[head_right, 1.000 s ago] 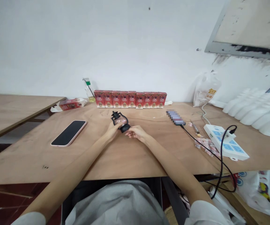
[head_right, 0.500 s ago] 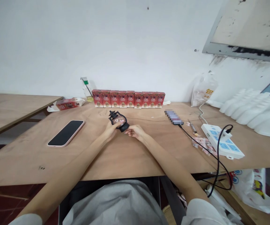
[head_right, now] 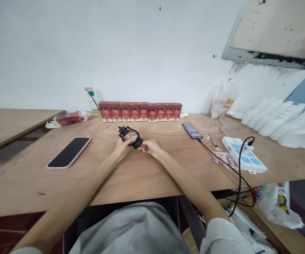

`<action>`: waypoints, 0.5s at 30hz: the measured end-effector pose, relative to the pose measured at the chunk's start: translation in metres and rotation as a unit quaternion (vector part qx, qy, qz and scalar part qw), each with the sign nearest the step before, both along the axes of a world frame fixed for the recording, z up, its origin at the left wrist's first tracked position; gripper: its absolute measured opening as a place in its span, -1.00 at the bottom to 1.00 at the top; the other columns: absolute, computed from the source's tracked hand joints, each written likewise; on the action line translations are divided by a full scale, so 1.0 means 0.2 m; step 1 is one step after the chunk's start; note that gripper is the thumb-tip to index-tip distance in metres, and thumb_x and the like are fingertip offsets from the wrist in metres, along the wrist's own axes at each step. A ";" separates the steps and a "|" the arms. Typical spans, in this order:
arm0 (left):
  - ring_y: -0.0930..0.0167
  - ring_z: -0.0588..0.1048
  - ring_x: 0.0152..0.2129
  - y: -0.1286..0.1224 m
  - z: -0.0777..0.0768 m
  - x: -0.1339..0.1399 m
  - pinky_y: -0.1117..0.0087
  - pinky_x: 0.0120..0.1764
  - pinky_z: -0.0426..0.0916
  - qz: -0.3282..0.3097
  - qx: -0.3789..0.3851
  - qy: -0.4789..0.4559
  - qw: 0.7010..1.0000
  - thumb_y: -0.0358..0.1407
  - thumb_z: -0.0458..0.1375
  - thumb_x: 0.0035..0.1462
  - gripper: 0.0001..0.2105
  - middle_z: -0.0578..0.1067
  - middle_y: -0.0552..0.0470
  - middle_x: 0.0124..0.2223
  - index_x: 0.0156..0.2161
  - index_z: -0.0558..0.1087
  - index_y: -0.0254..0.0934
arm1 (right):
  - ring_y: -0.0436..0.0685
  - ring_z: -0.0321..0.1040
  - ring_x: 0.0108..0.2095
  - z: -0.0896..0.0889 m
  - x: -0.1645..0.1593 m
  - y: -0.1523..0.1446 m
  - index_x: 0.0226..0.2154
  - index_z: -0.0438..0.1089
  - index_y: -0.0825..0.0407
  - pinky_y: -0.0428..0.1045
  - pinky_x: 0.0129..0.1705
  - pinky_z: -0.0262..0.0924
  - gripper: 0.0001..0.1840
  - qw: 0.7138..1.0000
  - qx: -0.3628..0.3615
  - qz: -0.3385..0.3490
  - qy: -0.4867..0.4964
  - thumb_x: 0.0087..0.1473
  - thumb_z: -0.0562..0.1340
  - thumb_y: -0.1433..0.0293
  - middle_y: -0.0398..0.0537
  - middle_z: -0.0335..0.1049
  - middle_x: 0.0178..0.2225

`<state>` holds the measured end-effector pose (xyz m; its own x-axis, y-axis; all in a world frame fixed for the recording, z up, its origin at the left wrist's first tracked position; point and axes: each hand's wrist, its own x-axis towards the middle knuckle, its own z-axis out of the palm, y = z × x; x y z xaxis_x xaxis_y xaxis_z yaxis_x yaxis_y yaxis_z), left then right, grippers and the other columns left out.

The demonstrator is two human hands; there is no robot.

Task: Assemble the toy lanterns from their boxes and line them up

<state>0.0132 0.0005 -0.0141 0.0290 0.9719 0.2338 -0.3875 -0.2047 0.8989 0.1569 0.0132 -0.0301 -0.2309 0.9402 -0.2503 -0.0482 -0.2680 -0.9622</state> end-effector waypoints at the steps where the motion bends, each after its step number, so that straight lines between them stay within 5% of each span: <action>1: 0.36 0.48 -0.28 0.00 0.01 0.00 0.30 -0.09 0.31 0.001 -0.001 -0.006 1.000 -0.32 0.35 -0.31 -0.63 0.51 -0.01 -0.33 -0.29 0.44 -0.34 | -0.11 0.26 -0.70 0.00 0.00 0.00 -0.52 0.45 0.17 -0.23 -0.62 0.22 -0.85 1.000 -0.001 -0.006 -0.005 -0.09 0.16 0.50 -0.03 0.45 -0.65; 9: 0.37 0.48 -0.21 0.07 0.09 -0.12 0.45 -0.23 0.38 0.048 -0.064 -0.122 0.989 -0.18 0.26 -0.18 -0.73 0.49 0.09 -0.33 -0.35 0.36 -0.23 | -0.11 0.28 -0.68 -0.01 0.02 0.00 -0.57 0.44 0.14 -0.23 -0.62 0.22 -0.94 0.996 0.045 -0.074 -0.030 -0.13 0.27 0.50 -0.06 0.43 -0.66; 15: 0.44 0.47 -0.27 0.14 0.01 -0.17 0.57 -0.37 0.38 0.057 -0.142 -0.130 0.980 -0.14 0.25 -0.17 -0.73 0.47 0.07 -0.38 -0.41 0.33 -0.24 | -0.13 0.21 -0.74 -0.05 0.11 0.13 -0.57 0.34 0.09 -0.24 -0.66 0.16 -0.85 0.977 0.126 -0.166 -0.055 -0.01 0.23 0.44 -0.22 0.31 -0.76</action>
